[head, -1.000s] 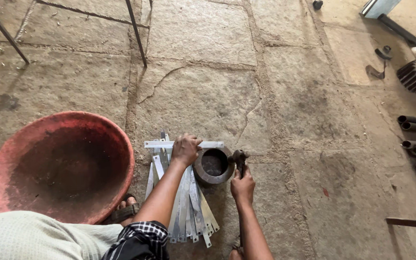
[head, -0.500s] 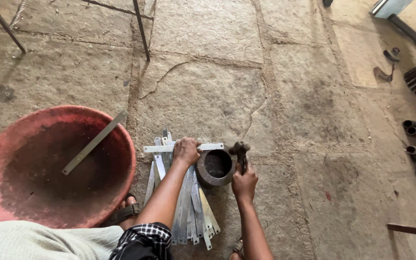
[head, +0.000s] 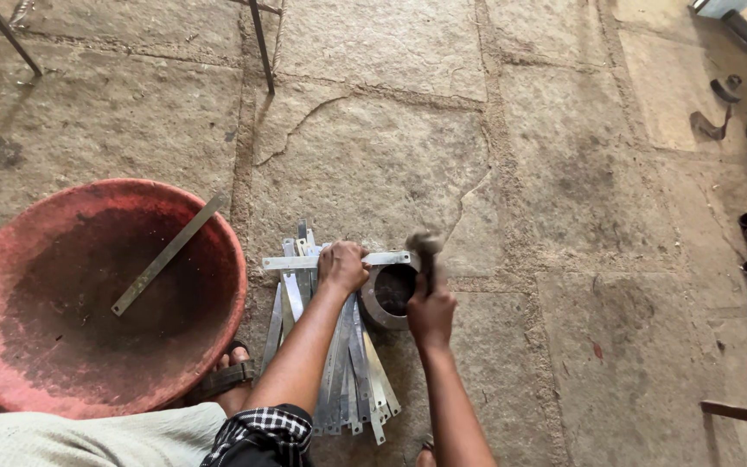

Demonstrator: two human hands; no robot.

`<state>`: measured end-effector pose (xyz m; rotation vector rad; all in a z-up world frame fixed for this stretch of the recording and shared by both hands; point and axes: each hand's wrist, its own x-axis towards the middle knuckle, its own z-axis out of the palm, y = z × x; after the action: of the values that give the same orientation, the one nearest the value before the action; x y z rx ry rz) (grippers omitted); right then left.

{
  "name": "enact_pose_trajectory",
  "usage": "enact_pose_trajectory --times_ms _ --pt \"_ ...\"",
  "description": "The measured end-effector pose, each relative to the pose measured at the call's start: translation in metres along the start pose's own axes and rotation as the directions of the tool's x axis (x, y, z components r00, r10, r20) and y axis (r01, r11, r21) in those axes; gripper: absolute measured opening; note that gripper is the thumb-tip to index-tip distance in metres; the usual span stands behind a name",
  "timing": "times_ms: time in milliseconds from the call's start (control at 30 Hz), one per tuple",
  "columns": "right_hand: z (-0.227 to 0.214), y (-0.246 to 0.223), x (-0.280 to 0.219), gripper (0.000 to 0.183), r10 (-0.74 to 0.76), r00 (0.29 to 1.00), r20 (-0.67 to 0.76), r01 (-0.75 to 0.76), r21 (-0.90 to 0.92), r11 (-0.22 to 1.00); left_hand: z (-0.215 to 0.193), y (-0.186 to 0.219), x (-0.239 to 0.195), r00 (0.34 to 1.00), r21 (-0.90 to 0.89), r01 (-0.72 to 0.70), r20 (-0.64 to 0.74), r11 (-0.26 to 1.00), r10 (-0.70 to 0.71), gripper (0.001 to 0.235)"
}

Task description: The person straightens metal strips by placing them over a cylindrical anvil and striking them with a hammer, picking them from a pile and placing them into a bowl.

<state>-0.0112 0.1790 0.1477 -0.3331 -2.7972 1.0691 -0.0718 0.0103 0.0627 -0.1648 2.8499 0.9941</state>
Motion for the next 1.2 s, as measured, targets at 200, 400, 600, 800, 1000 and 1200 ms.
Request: enact_pose_trajectory --times_ms 200,400,600,800,1000,1200 --pt "-0.018 -0.008 0.007 0.028 0.113 0.993 -0.013 -0.114 -0.055 0.992 0.001 0.000 0.000 0.998 0.021 0.020 0.060 1.000 -0.021 0.023" --pt "-0.030 -0.036 -0.001 0.041 -0.116 0.964 -0.241 0.171 0.223 0.960 0.003 0.000 0.003 0.995 0.060 0.022 0.096 0.998 -0.028 0.020" --pt "0.004 0.001 0.005 0.048 0.229 0.964 0.134 -0.231 -0.002 0.973 0.000 0.001 0.001 1.000 0.069 -0.025 0.019 0.997 0.024 0.022" --pt "-0.031 -0.018 0.010 0.030 0.132 0.990 -0.048 -0.124 0.146 0.982 -0.002 0.004 0.001 0.998 0.006 -0.049 -0.036 0.999 0.050 0.024" --pt "-0.010 -0.006 0.002 0.036 -0.094 0.987 -0.132 0.105 0.078 0.991 -0.007 0.002 -0.006 0.999 -0.003 -0.029 -0.032 1.000 0.029 0.024" --pt "-0.021 0.004 0.007 0.042 0.152 0.988 0.030 -0.148 -0.104 0.984 -0.011 0.001 -0.007 0.999 0.024 -0.038 -0.023 0.999 0.038 0.024"
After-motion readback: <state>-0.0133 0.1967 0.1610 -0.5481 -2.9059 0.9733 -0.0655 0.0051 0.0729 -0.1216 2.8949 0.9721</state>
